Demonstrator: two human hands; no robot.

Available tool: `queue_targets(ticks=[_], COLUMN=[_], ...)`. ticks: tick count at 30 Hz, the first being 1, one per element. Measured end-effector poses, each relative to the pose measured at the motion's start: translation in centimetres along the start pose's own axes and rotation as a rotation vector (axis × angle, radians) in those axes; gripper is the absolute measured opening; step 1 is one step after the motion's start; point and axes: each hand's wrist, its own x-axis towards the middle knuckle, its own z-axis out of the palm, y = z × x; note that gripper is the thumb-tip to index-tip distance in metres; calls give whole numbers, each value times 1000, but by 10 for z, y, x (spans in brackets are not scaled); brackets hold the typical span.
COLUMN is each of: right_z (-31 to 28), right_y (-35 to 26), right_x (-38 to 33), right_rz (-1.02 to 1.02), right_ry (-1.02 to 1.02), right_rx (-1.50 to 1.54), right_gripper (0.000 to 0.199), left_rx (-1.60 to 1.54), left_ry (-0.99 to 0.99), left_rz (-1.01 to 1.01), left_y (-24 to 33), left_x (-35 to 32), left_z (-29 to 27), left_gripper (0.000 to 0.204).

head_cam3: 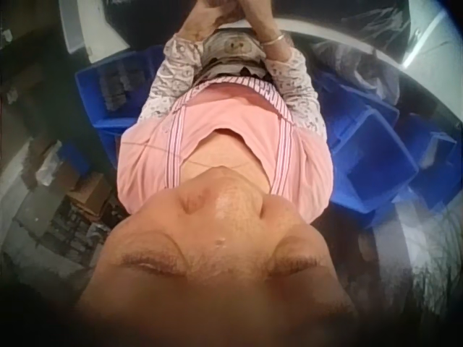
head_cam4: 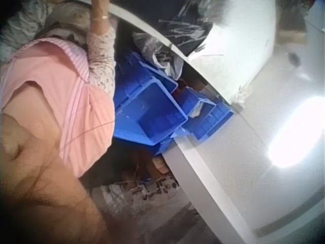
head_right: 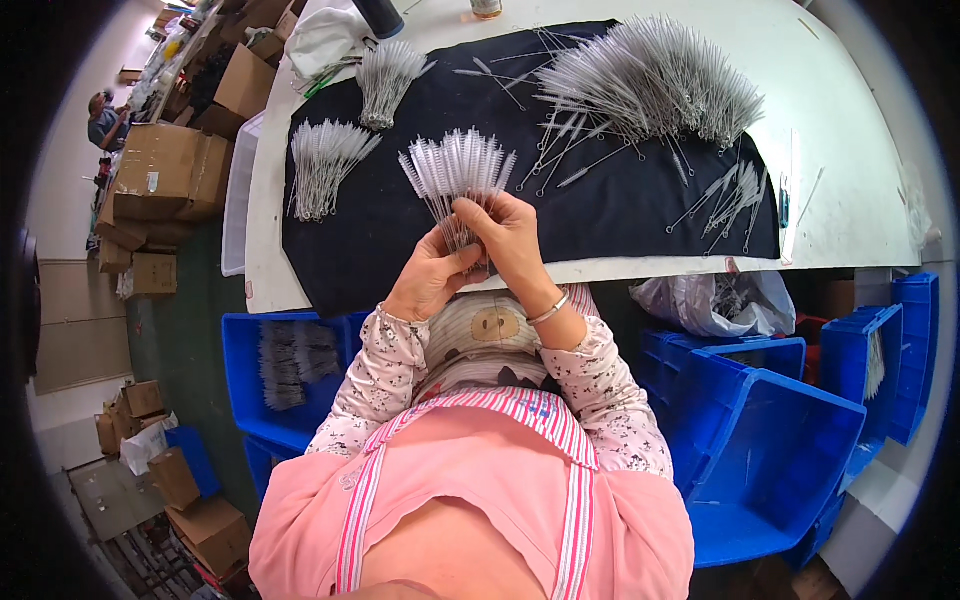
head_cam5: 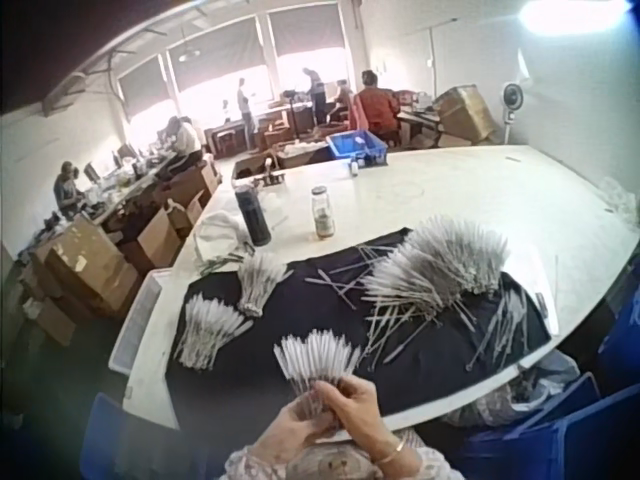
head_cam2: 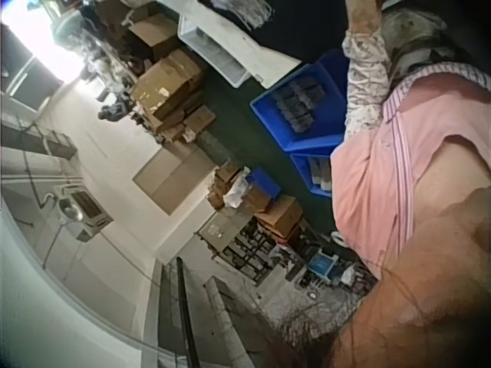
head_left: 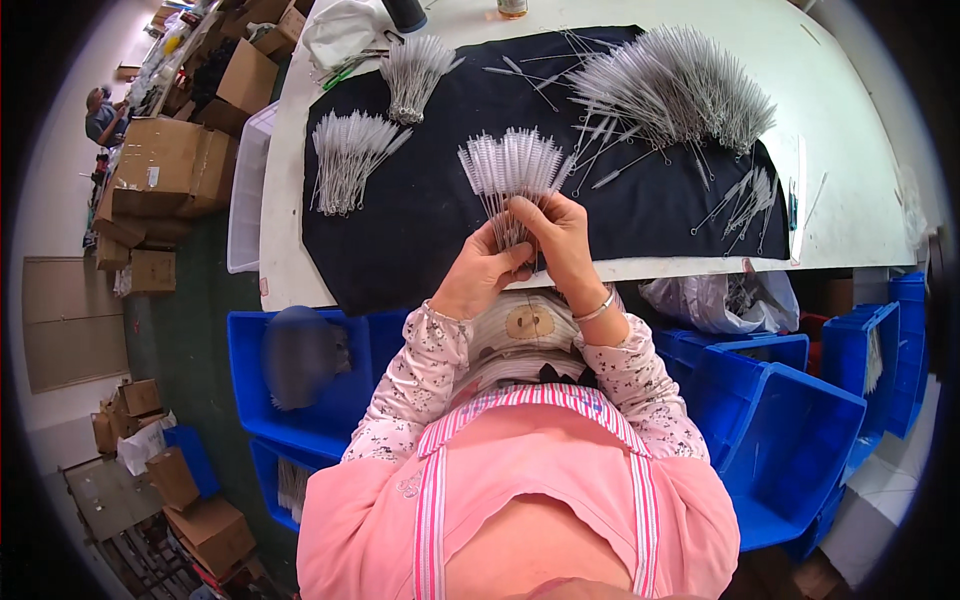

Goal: The person gathers loose wire brushes from a table, aligns them into neat bundles, and secures each bundle with a metal twist tie. The person then places the finished bundles into a blue bin. The process is repeated for multiple batches throughout the clip.

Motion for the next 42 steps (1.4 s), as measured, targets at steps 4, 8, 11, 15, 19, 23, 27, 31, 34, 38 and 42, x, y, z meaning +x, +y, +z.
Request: queue_targets(ticks=[4, 8, 11, 15, 19, 23, 27, 31, 34, 38, 42], right_z=[-1, 4, 5, 5, 5, -1, 3, 8, 0, -6, -13], right_y=[-6, 13, 9, -16, -10, -5, -57, -94, -102, -116, -118], right_x=[-1, 3, 0, -2, 4, 9, 16, 22, 35, 38, 43], right_rz=[77, -211, -148, -14, -334, -406, -790, -963, -827, -488, -333], right_ry=[-3, 55, 38, -31, -58, 13, 198, -17, -215, -389, -374], right_rx=[-58, -116, -220, -347, -472, -547, -720, -1118, -1141, -896, -777], right_gripper=[13, 14, 13, 15, 19, 30, 35, 24, 15, 9, 9], left_rx=[-33, -40, -72, -89, -130, -40, 124, 202, 242, 183, 161], left_ry=[2, -9, 4, -128, -128, -59, -105, -95, -94, -100, -167], left_rz=[-38, -37, -29, -44, -56, -27, 3, 27, 41, 52, 23], left_y=[3, 5, 8, 11, 14, 15, 16, 14, 14, 18, 15], left_x=[-4, -7, -11, -13, -17, -18, -18, -21, -22, -25, -21], left_z=[7, 10, 17, 4, 7, 4, -2, 0, -2, -2, -5], left_gripper=[37, 35, 35, 33, 32, 32, 41, 45, 42, 42, 41])
